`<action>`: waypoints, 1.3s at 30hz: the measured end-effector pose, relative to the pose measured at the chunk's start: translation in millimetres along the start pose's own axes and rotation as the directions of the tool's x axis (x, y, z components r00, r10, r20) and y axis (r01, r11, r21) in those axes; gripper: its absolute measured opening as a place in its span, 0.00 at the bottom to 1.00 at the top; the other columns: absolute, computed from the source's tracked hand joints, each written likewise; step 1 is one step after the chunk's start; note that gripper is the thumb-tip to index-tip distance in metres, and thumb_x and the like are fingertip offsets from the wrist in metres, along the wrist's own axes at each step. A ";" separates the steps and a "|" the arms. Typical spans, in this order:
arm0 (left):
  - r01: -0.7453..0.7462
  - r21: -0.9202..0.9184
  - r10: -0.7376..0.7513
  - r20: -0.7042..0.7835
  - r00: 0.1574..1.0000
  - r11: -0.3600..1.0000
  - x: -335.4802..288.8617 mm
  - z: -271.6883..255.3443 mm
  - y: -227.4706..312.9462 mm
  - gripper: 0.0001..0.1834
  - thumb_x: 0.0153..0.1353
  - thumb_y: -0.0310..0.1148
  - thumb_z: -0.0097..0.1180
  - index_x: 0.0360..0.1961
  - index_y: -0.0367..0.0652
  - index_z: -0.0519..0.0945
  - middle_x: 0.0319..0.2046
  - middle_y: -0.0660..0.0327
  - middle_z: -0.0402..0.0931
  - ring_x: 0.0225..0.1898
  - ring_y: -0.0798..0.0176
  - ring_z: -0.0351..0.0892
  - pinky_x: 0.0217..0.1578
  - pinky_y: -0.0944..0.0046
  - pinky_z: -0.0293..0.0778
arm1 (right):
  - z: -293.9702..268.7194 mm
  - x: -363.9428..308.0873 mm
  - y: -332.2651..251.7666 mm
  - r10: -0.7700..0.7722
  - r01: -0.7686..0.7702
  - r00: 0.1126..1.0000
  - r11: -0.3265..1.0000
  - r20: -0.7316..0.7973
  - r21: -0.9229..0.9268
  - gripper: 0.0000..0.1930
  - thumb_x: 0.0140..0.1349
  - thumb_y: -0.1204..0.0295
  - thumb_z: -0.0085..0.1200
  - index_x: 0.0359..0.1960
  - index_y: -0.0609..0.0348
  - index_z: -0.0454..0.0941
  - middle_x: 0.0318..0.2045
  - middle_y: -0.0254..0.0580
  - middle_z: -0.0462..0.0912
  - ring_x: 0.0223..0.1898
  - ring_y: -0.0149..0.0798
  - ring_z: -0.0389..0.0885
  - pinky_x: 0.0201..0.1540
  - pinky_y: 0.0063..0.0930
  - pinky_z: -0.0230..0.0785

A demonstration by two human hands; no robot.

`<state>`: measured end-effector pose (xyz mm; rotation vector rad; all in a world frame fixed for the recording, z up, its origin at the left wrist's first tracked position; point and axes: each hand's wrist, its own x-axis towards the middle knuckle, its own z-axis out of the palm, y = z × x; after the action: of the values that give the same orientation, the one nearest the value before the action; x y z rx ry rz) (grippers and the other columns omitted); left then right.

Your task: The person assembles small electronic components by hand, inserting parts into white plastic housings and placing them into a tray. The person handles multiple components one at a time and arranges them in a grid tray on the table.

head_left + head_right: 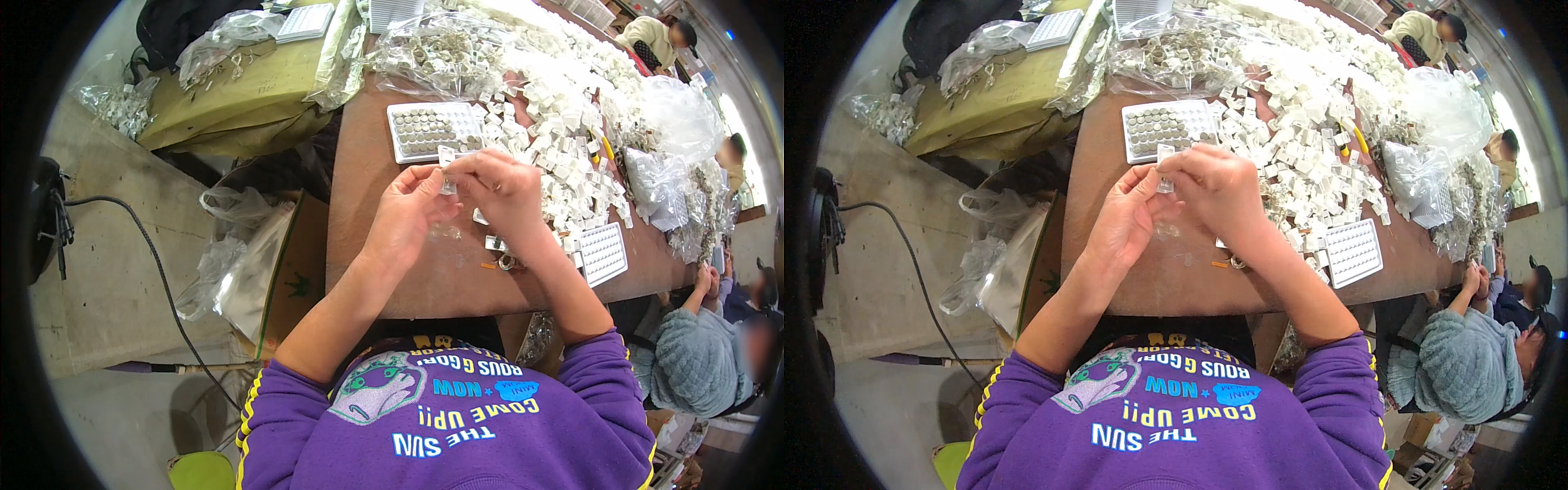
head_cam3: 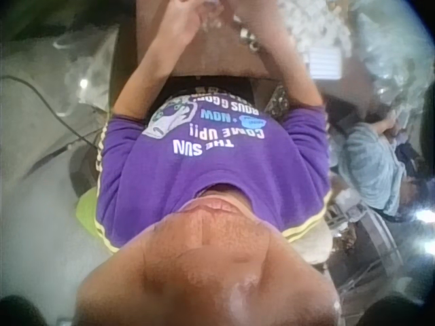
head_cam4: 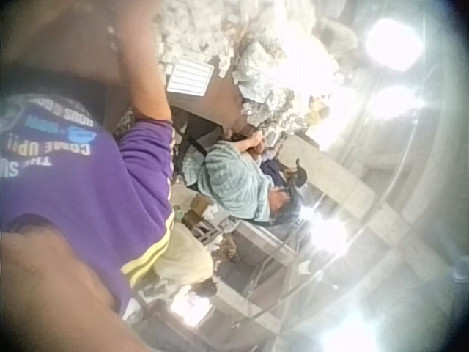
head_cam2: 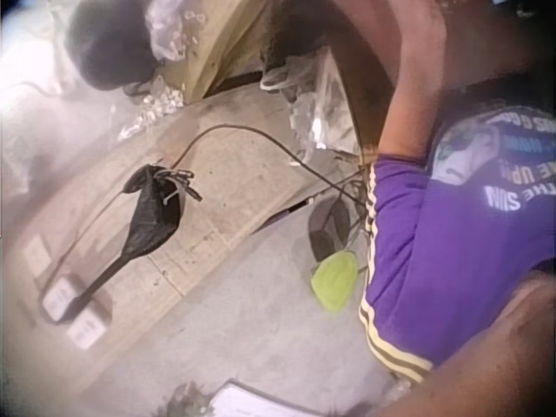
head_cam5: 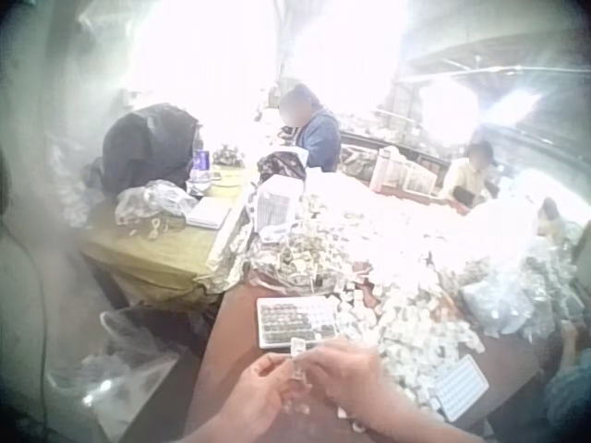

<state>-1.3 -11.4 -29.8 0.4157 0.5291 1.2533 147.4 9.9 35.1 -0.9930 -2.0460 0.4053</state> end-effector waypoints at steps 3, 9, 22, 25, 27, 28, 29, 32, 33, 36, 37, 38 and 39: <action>0.021 -0.102 -0.022 -0.006 1.000 0.995 -1.7 -0.6 1.1 0.11 0.65 0.35 0.57 0.45 0.42 0.73 0.39 0.60 0.78 0.37 0.65 0.79 0.39 0.61 0.77 | 15.3 -12.1 0.6 -0.308 0.275 0.946 0.928 -0.103 -0.251 0.16 0.47 0.78 0.61 0.40 0.50 0.83 0.29 0.38 0.83 0.34 0.38 0.82 0.37 0.31 0.74; -0.010 -0.149 0.003 -0.047 0.999 0.989 1.0 -2.1 3.9 0.09 0.66 0.36 0.56 0.44 0.47 0.73 0.41 0.61 0.79 0.38 0.66 0.79 0.38 0.64 0.76 | 4.1 6.1 35.8 0.079 -0.072 0.965 0.997 -0.250 0.037 0.14 0.57 0.73 0.60 0.46 0.56 0.81 0.36 0.40 0.84 0.36 0.45 0.82 0.39 0.32 0.74; -0.019 -0.155 0.012 -0.046 0.999 0.988 2.6 0.4 5.5 0.08 0.65 0.30 0.56 0.44 0.42 0.73 0.40 0.56 0.78 0.37 0.66 0.79 0.38 0.72 0.79 | -7.6 28.7 87.1 0.171 -0.151 0.984 0.945 0.045 -0.290 0.07 0.52 0.75 0.63 0.33 0.61 0.83 0.30 0.42 0.83 0.30 0.38 0.81 0.36 0.29 0.73; -0.051 -0.103 0.044 -0.069 0.997 0.993 1.6 4.1 5.6 0.09 0.65 0.28 0.56 0.44 0.42 0.73 0.40 0.57 0.78 0.39 0.64 0.79 0.41 0.69 0.77 | -9.0 25.4 58.7 0.179 -0.180 0.984 0.981 -0.023 -0.068 0.05 0.51 0.78 0.63 0.30 0.63 0.82 0.28 0.40 0.81 0.28 0.33 0.80 0.33 0.25 0.72; -0.076 -0.078 0.072 -0.044 0.996 0.994 -0.3 7.0 3.0 0.08 0.64 0.27 0.56 0.43 0.41 0.73 0.40 0.57 0.78 0.39 0.63 0.79 0.42 0.68 0.78 | -8.4 12.9 36.4 0.080 -0.077 0.995 0.995 -0.051 0.069 0.05 0.51 0.77 0.64 0.29 0.61 0.82 0.28 0.39 0.81 0.27 0.34 0.81 0.31 0.26 0.73; -0.065 -0.058 0.063 -0.047 0.997 0.996 -0.7 7.8 2.5 0.08 0.64 0.27 0.56 0.43 0.40 0.73 0.40 0.57 0.78 0.39 0.63 0.80 0.42 0.67 0.78 | -5.8 6.6 26.5 0.086 -0.084 0.995 0.995 -0.052 0.048 0.05 0.50 0.79 0.63 0.29 0.62 0.81 0.27 0.39 0.80 0.26 0.33 0.81 0.30 0.25 0.73; -0.062 -0.045 0.061 -0.037 0.997 0.997 -1.2 8.0 2.2 0.08 0.64 0.26 0.56 0.43 0.39 0.73 0.40 0.57 0.78 0.38 0.63 0.80 0.42 0.67 0.78 | -2.2 1.1 18.3 0.042 -0.039 0.998 0.998 -0.055 0.049 0.05 0.50 0.80 0.63 0.29 0.62 0.81 0.27 0.38 0.80 0.26 0.32 0.80 0.30 0.24 0.73; -0.072 0.024 0.073 -0.013 0.997 0.997 -1.0 7.4 1.9 0.08 0.64 0.26 0.57 0.42 0.38 0.74 0.40 0.58 0.78 0.37 0.63 0.80 0.41 0.66 0.79 | 6.8 -3.7 7.5 0.064 -0.055 0.988 0.997 -0.139 0.062 0.05 0.50 0.81 0.62 0.30 0.62 0.80 0.27 0.38 0.80 0.27 0.33 0.81 0.30 0.23 0.74; -0.080 0.051 0.080 -0.009 0.997 0.995 -0.8 6.8 1.9 0.08 0.63 0.26 0.57 0.42 0.38 0.74 0.40 0.58 0.78 0.37 0.64 0.80 0.41 0.65 0.79 | 8.3 -4.5 6.7 0.055 -0.046 0.985 0.997 -0.165 0.055 0.05 0.50 0.81 0.62 0.30 0.62 0.80 0.27 0.38 0.80 0.27 0.33 0.81 0.30 0.23 0.74; -0.086 0.092 0.087 -0.007 0.996 0.992 -0.1 6.2 0.6 0.08 0.63 0.27 0.58 0.41 0.38 0.74 0.39 0.59 0.78 0.35 0.64 0.80 0.40 0.66 0.79 | 7.4 -6.9 8.4 0.043 -0.030 0.991 0.994 -0.128 0.101 0.05 0.50 0.80 0.62 0.29 0.62 0.80 0.27 0.39 0.80 0.27 0.34 0.81 0.30 0.24 0.74; -0.087 0.099 0.088 -0.013 0.996 0.991 0.4 6.4 0.1 0.08 0.63 0.27 0.58 0.41 0.38 0.74 0.39 0.59 0.78 0.35 0.64 0.80 0.40 0.66 0.79 | 5.8 -7.5 9.9 0.098 -0.087 0.992 0.988 -0.081 0.127 0.05 0.51 0.80 0.62 0.29 0.63 0.80 0.27 0.39 0.80 0.27 0.34 0.80 0.30 0.24 0.73; -0.087 0.106 0.089 -0.019 0.996 0.991 0.5 6.5 -0.1 0.08 0.63 0.27 0.58 0.40 0.38 0.75 0.39 0.59 0.78 0.35 0.64 0.80 0.40 0.66 0.79 | 3.7 -7.8 11.5 0.146 -0.140 0.989 0.978 -0.029 0.155 0.05 0.51 0.79 0.62 0.30 0.63 0.80 0.26 0.39 0.80 0.26 0.34 0.80 0.30 0.24 0.73; -0.086 0.114 0.090 -0.026 0.996 0.990 0.2 6.6 -0.4 0.08 0.63 0.27 0.58 0.40 0.38 0.75 0.38 0.59 0.78 0.35 0.64 0.81 0.40 0.66 0.79 | 2.1 -8.3 12.8 0.194 -0.195 0.981 0.964 0.025 0.181 0.05 0.51 0.79 0.62 0.30 0.63 0.80 0.26 0.40 0.80 0.26 0.34 0.80 0.30 0.24 0.72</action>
<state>2.9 -11.4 -24.8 0.5203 0.6155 1.3198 155.2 11.9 22.0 -1.0825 -1.8847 0.6887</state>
